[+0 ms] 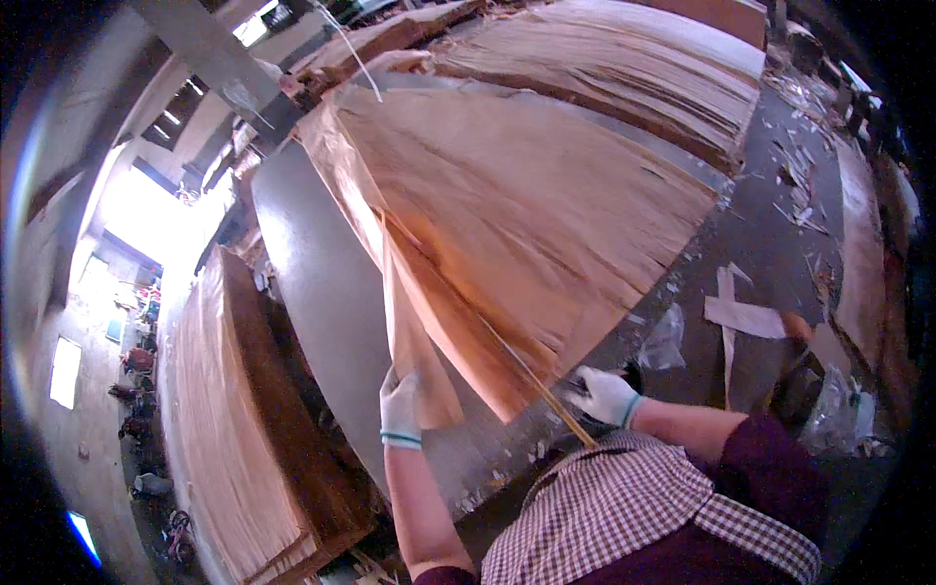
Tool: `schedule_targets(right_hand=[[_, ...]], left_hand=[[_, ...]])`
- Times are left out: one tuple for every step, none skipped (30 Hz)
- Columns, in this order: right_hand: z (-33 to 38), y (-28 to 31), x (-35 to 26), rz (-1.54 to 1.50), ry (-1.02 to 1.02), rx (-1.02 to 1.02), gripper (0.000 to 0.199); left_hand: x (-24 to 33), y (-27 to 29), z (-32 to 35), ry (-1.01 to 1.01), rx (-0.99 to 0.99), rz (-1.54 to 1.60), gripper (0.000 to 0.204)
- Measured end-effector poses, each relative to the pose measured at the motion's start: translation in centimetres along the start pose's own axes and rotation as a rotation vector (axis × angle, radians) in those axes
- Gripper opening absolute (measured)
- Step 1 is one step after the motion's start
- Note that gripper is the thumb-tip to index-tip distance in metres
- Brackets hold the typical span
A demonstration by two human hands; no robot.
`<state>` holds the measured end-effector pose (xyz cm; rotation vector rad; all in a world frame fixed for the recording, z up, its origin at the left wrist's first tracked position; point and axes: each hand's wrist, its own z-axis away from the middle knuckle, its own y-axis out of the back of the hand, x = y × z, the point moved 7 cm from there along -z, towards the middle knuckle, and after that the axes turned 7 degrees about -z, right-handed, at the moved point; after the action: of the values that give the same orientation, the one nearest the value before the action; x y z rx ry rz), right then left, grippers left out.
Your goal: The person uses a long-handled tool to peel thin layers of wood veneer from a large sheet. They then use a tape measure to measure the sheet and a knife to cut the veneer into strips.
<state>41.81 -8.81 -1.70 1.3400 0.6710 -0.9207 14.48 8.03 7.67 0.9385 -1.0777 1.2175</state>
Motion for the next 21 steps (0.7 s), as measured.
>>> schedule_targets(right_hand=[[0.6,-1.1,2.0,0.048,-0.086,-0.097,0.054],[1.1,-2.6,3.5,0.097,-0.177,-0.194,0.065],[1.1,-4.0,3.8,0.046,-0.166,-0.212,0.069],[0.9,-5.3,4.1,-0.001,-0.157,-0.236,0.073],[0.6,-6.5,4.6,-0.012,-0.161,-0.273,0.077],[0.3,-6.9,3.6,-0.046,-0.182,-0.296,0.07],[-0.2,-7.4,4.3,-0.05,-0.171,-0.252,0.069],[-0.6,-8.1,5.0,-0.055,-0.162,-0.204,0.068],[-0.8,-8.3,5.0,-0.048,-0.148,-0.197,0.065],[-0.9,-8.4,5.0,-0.041,-0.135,-0.187,0.061],[-1.2,-8.4,5.0,-0.035,-0.123,-0.176,0.058],[-1.4,-8.4,4.8,-0.201,-0.173,-0.239,0.054],[-1.8,-8.3,4.5,-0.368,-0.224,-0.302,0.05],[-2.0,-8.4,4.2,-0.535,-0.275,-0.362,0.047],[-2.6,-7.5,4.5,-0.776,-0.298,-0.219,0.035],[-2.9,-6.3,5.1,-1.016,-0.315,-0.072,0.024],[-2.8,-4.7,6.2,-0.88,-0.332,-0.04,0.023],[-2.0,-2.6,6.3,-0.738,-0.349,-0.022,0.022],[-0.4,-1.3,7.0,-0.71,-0.357,0.015,0.025],[2.0,0.0,8.1,-0.685,-0.362,0.065,0.028],[4.9,1.1,8.7,-0.643,-0.306,0.066,0.027]], left_hand=[[-0.2,1.2,0.0,-0.011,0.008,0.004,0.038],[-0.1,2.2,0.0,-0.017,0.015,0.008,0.039],[0.0,2.5,0.0,0.001,-0.004,-0.025,0.041],[0.4,2.2,0.2,-0.02,-0.034,-0.014,0.041],[0.9,1.7,0.4,-0.042,-0.066,-0.003,0.041],[1.6,1.6,0.8,-0.069,-0.089,0.004,0.041],[1.7,1.7,0.8,-0.086,-0.09,-0.034,0.041],[1.5,1.7,0.6,-0.104,-0.094,-0.073,0.041],[1.3,1.4,0.7,-0.117,-0.098,-0.105,0.04],[1.3,1.2,0.7,-0.116,-0.104,-0.12,0.04],[1.4,0.8,0.7,-0.115,-0.112,-0.136,0.04],[1.2,0.6,0.9,-0.109,-0.113,-0.146,0.04],[0.7,0.6,0.8,-0.104,-0.107,-0.119,0.04],[0.7,0.4,0.8,-0.117,-0.111,-0.113,0.04],[1.3,0.1,0.9,-0.139,-0.109,-0.101,0.04],[1.8,-0.1,1.0,-0.162,-0.107,-0.089,0.04],[1.7,-0.1,0.6,-0.174,-0.113,-0.068,0.04],[0.9,0.7,0.0,-0.181,-0.104,-0.043,0.039],[0.4,1.3,-0.2,-0.187,-0.098,-0.027,0.039],[0.3,1.5,-0.3,-0.189,-0.099,-0.035,0.039],[0.1,1.9,-0.1,-0.193,-0.096,-0.048,0.04]])
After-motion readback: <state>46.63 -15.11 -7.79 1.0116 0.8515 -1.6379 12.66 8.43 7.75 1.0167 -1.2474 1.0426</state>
